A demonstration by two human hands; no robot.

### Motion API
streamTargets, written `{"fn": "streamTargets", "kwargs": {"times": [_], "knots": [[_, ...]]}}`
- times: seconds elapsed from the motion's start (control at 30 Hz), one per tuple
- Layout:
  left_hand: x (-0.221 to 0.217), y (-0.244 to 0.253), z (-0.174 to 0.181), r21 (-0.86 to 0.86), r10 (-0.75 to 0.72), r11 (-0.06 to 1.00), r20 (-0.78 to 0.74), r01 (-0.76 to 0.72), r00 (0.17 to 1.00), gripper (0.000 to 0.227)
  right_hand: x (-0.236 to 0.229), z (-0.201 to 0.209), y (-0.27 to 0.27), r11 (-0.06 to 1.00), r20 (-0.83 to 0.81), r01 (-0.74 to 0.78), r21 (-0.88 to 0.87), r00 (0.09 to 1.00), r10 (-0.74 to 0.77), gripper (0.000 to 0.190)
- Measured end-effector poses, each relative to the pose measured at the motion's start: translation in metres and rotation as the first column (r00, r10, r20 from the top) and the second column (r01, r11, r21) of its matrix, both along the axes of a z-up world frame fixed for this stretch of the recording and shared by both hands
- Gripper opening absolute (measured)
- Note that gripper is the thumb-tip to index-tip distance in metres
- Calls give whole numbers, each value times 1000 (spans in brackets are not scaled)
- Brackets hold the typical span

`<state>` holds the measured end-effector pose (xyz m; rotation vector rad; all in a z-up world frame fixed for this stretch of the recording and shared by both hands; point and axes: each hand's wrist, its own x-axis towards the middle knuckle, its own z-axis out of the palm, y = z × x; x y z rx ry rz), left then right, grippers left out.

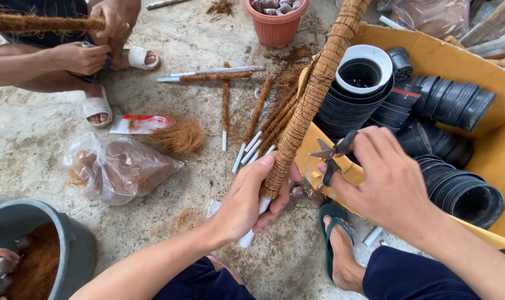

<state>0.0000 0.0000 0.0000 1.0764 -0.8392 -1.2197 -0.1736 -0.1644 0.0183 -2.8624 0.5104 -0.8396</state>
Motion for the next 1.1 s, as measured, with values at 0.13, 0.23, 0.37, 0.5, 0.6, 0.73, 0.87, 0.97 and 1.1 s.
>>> {"fn": "streamTargets", "kwargs": {"times": [0.13,0.23,0.37,0.5,0.6,0.73,0.87,0.97,1.1], "knots": [[-3,0,4,32,39,999,55,-40,998,48,-5,9,-6,991,-75,4,-130,997,-14,36],[-6,1,6,6,78,997,115,-79,990,46,-7,12,-6,983,-128,-23,-180,992,0,35],[-7,0,7,22,120,992,125,-123,985,46,-7,10,-1,969,-125,-46,-244,992,16,38],[-10,-2,8,47,136,989,127,-143,983,43,-7,10,1,972,-118,9,-235,992,-38,36],[-11,-3,8,65,138,987,117,-146,984,41,-6,9,0,970,-133,10,-243,990,-43,35],[-11,-4,11,69,122,989,157,-134,980,46,-5,7,-1,982,-129,-4,-190,991,-21,37],[-11,-2,11,70,114,990,121,-123,986,47,-5,5,-3,989,-142,-8,-145,990,-13,36],[-10,-3,11,53,116,991,127,-124,985,48,-6,4,-3,984,-140,-19,-180,990,-6,36],[-10,-2,11,44,117,991,134,-124,984,49,-6,3,-4,978,-159,-15,-206,987,-18,31]]}}
